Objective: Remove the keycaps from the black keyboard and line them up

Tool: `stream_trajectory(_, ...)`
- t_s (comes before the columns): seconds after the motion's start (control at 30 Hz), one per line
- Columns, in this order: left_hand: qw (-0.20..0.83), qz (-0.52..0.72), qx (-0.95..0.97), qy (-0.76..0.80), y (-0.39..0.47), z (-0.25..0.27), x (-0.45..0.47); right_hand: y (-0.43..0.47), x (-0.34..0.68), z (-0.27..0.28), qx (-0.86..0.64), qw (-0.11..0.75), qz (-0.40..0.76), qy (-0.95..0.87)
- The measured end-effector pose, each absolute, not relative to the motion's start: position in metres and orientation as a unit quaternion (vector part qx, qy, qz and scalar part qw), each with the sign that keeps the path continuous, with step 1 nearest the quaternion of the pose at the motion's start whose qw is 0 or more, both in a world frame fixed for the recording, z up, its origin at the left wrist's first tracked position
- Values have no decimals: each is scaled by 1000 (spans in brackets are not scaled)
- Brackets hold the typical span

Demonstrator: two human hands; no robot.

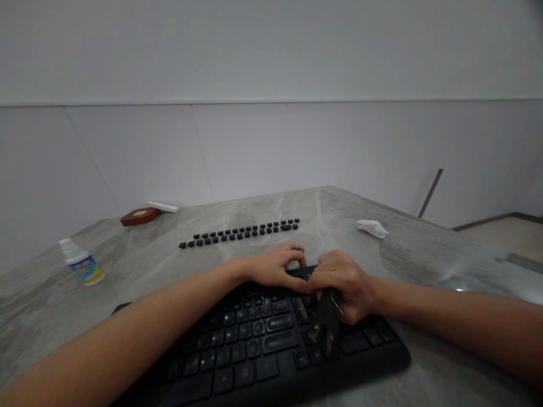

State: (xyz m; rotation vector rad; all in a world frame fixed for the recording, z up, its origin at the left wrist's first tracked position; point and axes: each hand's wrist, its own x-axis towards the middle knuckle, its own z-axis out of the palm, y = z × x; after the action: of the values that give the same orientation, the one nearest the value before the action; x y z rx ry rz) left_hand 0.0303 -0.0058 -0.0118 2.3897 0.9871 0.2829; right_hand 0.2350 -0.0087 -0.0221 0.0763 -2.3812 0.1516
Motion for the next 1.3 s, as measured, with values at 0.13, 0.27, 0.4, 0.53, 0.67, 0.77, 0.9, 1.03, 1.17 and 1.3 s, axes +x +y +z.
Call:
stream_trajectory(0.13, 265, 106, 886, 365, -6, -12, 31, -10, 235, -21, 42, 362, 54, -929)
stream_trajectory(0.27, 260, 102, 887, 368, -6, -11, 31, -10, 234, -21, 56, 360, 40, -930)
stream_trajectory(0.4, 250, 106, 891, 364, -6, -12, 32, -10, 234, -21, 58, 355, 17, -933)
stream_trajectory(0.53, 250, 109, 892, 361, -5, -13, 31, -9, 234, -20, 63, 350, 5, -935)
stream_trajectory(0.67, 251, 111, 890, 364, -5, -14, 31, -10, 234, -19, 69, 352, -19, -933)
stream_trajectory(0.77, 249, 108, 890, 365, -5, -13, 32, -11, 234, -19, 67, 352, -31, -933)
stream_trajectory(0.9, 250, 107, 887, 373, -7, -11, 32, -13, 235, -17, 93, 362, -51, -926)
stream_trajectory(1.03, 254, 103, 888, 370, -8, -11, 31, -14, 236, -16, 80, 356, -23, -931)
stream_trajectory(1.17, 268, 104, 886, 363, -6, -12, 28, -11, 237, -18, -20, 335, 103, -936)
stream_trajectory(1.3, 290, 107, 889, 338, -5, -11, 25, -5, 236, -15, -128, 284, 277, -909)
